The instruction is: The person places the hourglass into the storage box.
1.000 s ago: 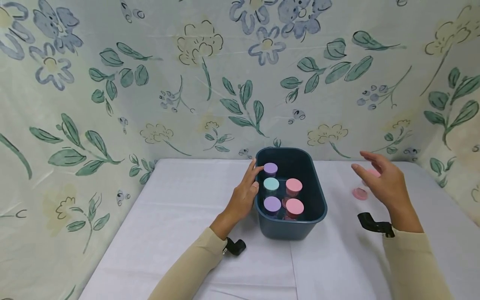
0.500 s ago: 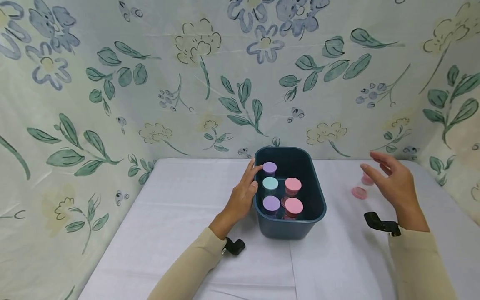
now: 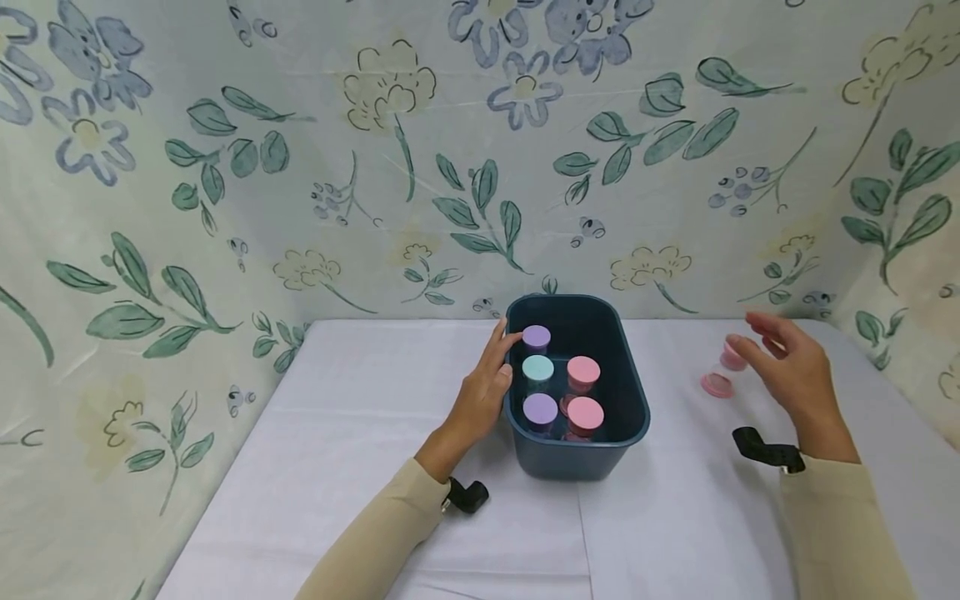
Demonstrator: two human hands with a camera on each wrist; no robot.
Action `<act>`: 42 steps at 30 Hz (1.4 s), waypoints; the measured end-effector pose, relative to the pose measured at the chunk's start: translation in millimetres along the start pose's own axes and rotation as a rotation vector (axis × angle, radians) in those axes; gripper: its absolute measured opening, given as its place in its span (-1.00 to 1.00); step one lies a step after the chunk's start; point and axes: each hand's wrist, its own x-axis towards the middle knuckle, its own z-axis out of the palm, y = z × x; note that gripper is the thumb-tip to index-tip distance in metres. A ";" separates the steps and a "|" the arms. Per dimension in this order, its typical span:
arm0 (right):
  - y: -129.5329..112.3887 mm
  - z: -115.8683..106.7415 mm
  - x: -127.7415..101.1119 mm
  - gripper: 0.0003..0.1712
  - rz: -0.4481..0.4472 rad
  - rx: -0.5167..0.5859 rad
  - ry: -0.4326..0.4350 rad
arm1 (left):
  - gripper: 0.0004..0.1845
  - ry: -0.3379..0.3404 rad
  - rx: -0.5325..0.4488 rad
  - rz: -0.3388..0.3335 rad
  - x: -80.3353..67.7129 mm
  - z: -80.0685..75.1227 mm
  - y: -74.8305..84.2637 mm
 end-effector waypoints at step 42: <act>31.4 0.1 -2.1 -0.02 0.101 0.008 -0.151 | -0.46 0.003 -0.027 0.019 -3.8 0.0 0.3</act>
